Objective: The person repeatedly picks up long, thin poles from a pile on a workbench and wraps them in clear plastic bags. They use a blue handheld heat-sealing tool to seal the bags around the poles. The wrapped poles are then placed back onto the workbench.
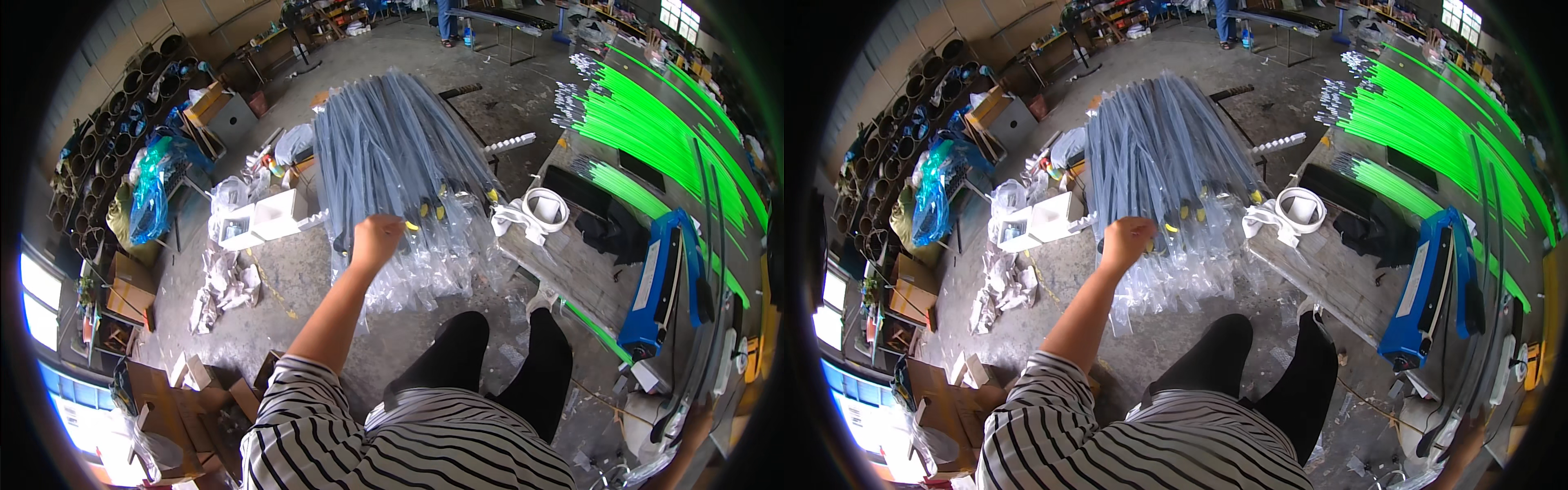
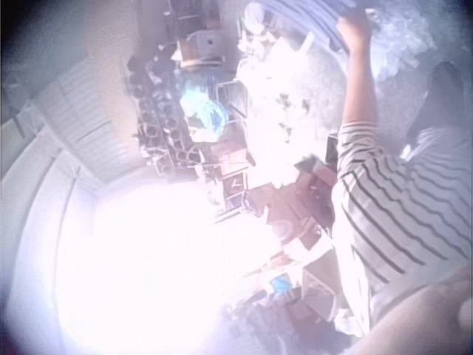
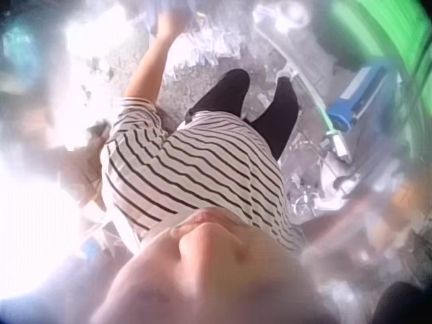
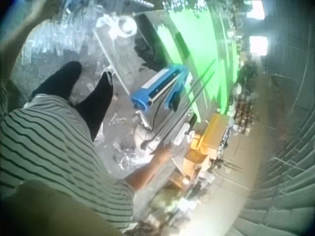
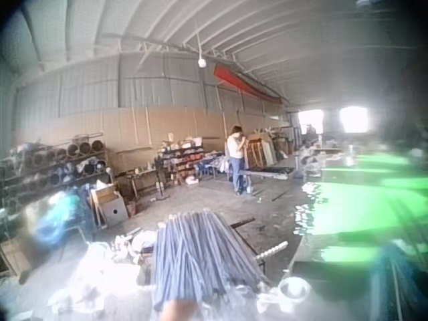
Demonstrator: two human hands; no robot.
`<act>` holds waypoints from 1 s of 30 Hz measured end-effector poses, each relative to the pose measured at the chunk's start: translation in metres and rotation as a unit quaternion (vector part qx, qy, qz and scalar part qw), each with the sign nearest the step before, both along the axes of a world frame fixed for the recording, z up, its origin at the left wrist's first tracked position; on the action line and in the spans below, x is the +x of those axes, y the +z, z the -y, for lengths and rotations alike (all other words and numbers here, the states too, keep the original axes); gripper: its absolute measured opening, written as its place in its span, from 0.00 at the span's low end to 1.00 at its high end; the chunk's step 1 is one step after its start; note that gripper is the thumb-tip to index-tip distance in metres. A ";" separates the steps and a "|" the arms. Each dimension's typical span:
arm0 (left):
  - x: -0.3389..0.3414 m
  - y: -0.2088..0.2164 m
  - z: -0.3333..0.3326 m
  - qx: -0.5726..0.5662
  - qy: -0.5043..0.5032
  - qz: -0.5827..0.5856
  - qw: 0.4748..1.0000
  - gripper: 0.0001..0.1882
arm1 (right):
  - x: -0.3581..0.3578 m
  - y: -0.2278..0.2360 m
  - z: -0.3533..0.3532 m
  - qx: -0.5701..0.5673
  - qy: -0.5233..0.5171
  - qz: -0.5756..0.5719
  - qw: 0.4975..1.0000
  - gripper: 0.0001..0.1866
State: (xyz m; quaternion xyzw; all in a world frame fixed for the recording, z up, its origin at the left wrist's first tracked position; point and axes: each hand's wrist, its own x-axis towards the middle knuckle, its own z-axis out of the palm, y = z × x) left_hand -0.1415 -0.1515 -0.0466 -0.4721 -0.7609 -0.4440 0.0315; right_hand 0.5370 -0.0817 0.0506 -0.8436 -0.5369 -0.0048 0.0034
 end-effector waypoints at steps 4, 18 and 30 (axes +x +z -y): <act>-0.060 -0.060 -0.055 -0.119 0.060 -0.006 0.991 0.13 | 0.026 0.015 0.012 0.377 0.187 0.069 0.905 0.14; -0.124 -0.121 -0.134 -0.239 0.086 0.347 0.903 0.15 | -0.188 0.034 0.059 0.405 0.423 0.120 0.802 0.05; 0.111 -0.010 -0.031 -0.015 -0.213 0.546 0.810 0.15 | -0.346 0.001 0.016 0.166 0.567 -0.293 0.752 0.20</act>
